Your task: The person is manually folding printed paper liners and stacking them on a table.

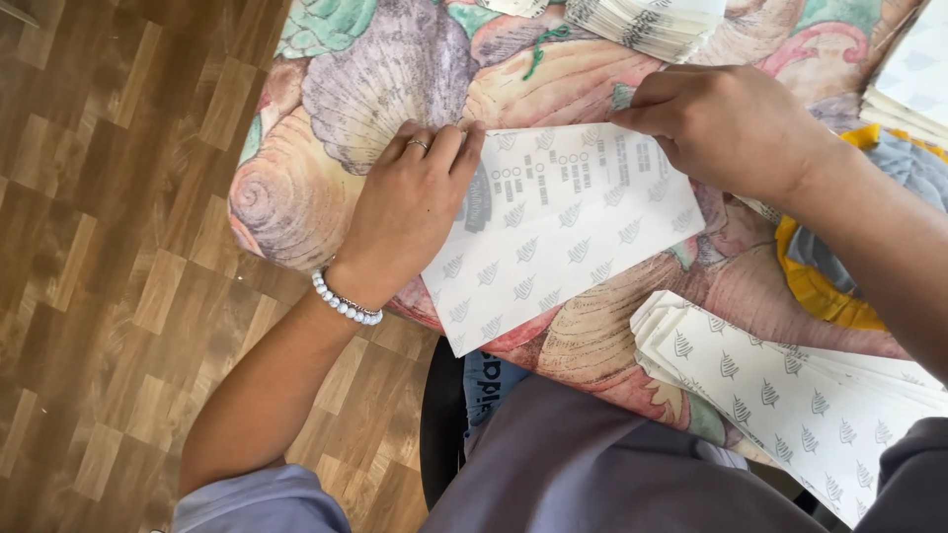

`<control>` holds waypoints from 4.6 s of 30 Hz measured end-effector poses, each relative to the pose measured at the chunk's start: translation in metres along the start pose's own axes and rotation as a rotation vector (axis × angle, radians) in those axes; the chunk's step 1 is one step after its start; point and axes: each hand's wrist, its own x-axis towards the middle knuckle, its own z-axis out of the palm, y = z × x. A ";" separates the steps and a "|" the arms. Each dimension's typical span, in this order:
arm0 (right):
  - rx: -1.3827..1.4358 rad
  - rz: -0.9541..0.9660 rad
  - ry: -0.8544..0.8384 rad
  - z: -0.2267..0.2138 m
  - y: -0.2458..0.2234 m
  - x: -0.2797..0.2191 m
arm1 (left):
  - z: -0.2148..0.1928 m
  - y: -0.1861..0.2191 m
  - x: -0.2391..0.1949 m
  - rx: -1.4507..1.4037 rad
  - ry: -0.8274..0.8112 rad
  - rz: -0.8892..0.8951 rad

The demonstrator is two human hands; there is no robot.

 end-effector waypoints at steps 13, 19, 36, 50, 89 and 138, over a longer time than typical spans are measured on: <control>-0.081 -0.051 -0.011 -0.013 -0.005 0.000 | 0.005 0.003 -0.002 -0.089 0.016 -0.045; -0.238 -0.109 -0.141 -0.025 -0.020 0.007 | 0.006 -0.008 -0.002 -0.335 -0.032 -0.064; -0.313 -0.115 -0.186 -0.017 -0.024 0.011 | 0.006 -0.006 -0.005 -0.053 -0.041 0.049; -0.129 -0.044 -0.085 -0.012 -0.008 -0.004 | 0.009 0.009 0.001 -0.112 0.045 -0.058; -0.255 -0.149 -0.053 -0.025 -0.009 -0.009 | 0.008 0.042 0.021 -0.022 -0.088 -0.095; -0.009 0.101 0.272 0.039 -0.098 0.066 | 0.006 0.034 0.004 0.180 0.015 -0.099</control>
